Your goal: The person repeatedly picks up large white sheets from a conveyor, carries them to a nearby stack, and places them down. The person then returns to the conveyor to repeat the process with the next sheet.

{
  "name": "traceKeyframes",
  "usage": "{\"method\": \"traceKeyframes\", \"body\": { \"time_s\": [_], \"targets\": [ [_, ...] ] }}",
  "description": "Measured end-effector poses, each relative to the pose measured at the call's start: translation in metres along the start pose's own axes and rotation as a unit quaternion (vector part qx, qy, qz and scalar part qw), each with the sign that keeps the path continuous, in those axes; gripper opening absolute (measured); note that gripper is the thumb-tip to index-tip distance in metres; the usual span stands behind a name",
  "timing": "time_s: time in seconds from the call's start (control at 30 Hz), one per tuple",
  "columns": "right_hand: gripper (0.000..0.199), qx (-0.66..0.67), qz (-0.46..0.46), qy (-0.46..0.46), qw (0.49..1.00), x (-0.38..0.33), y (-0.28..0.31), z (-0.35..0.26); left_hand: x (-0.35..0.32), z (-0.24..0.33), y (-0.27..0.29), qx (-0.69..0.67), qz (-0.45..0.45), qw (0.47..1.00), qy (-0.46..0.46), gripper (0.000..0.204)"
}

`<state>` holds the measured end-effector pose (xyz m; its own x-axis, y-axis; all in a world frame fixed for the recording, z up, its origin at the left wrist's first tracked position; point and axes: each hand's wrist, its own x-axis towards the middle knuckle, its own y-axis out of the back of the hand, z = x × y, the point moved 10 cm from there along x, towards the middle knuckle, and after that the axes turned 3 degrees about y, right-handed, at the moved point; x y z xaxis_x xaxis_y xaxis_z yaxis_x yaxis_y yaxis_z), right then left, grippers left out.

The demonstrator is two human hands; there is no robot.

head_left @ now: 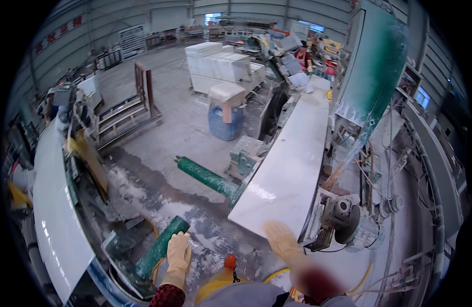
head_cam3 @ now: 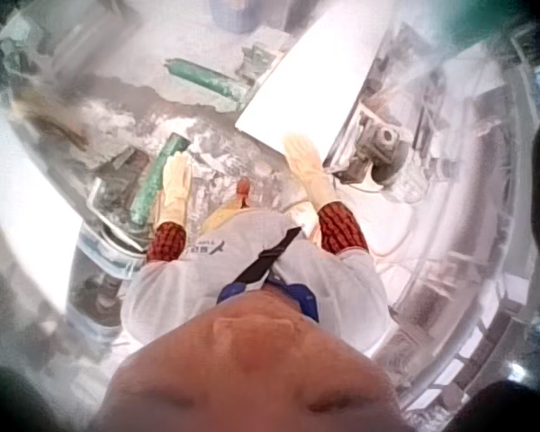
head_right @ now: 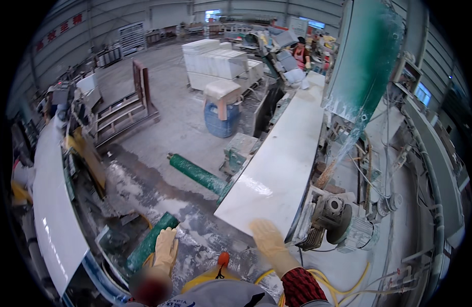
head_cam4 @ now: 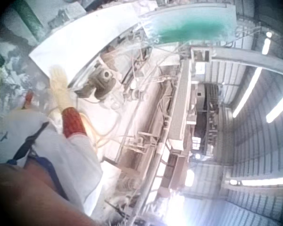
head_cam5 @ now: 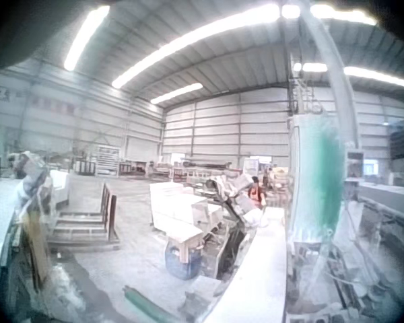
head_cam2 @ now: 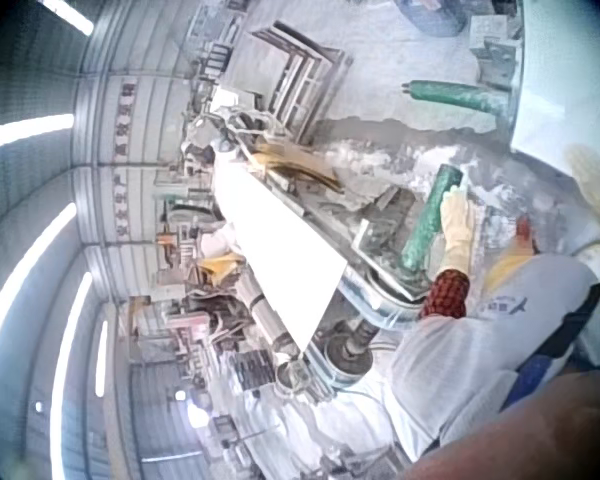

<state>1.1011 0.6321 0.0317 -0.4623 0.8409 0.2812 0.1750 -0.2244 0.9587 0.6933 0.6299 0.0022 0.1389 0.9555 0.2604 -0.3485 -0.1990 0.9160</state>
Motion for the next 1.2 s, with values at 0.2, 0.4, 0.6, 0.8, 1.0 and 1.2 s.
{"method": "traceKeyframes", "body": {
  "time_s": [0.2,0.4,0.6,0.8,1.0,1.2],
  "targets": [
    [0.035,0.017,0.088,0.002,0.996,-0.078,0.020,0.046,-0.137,-0.023,0.081,0.048,0.054,0.996,0.049,0.053],
    [0.047,0.071,0.039,-0.031,0.996,-0.118,0.000,0.087,-0.281,-0.055,0.144,0.059,0.072,0.969,0.230,0.051],
    [0.047,0.078,0.220,-0.048,0.971,-0.166,0.024,0.062,-0.390,-0.056,0.170,0.095,0.145,0.929,0.327,0.050],
    [0.044,0.197,-0.029,-0.074,0.977,-0.160,-0.082,-0.085,-0.468,-0.091,0.171,0.090,0.115,0.904,0.401,0.050],
    [0.043,0.242,-0.118,0.100,0.958,-0.097,-0.112,-0.331,-0.560,-0.154,0.230,0.127,0.145,0.878,0.438,0.049],
    [0.044,0.237,-0.055,0.295,0.924,-0.020,-0.062,-0.549,-0.684,-0.214,0.297,0.189,0.227,0.824,0.483,0.049]
  ]
}}
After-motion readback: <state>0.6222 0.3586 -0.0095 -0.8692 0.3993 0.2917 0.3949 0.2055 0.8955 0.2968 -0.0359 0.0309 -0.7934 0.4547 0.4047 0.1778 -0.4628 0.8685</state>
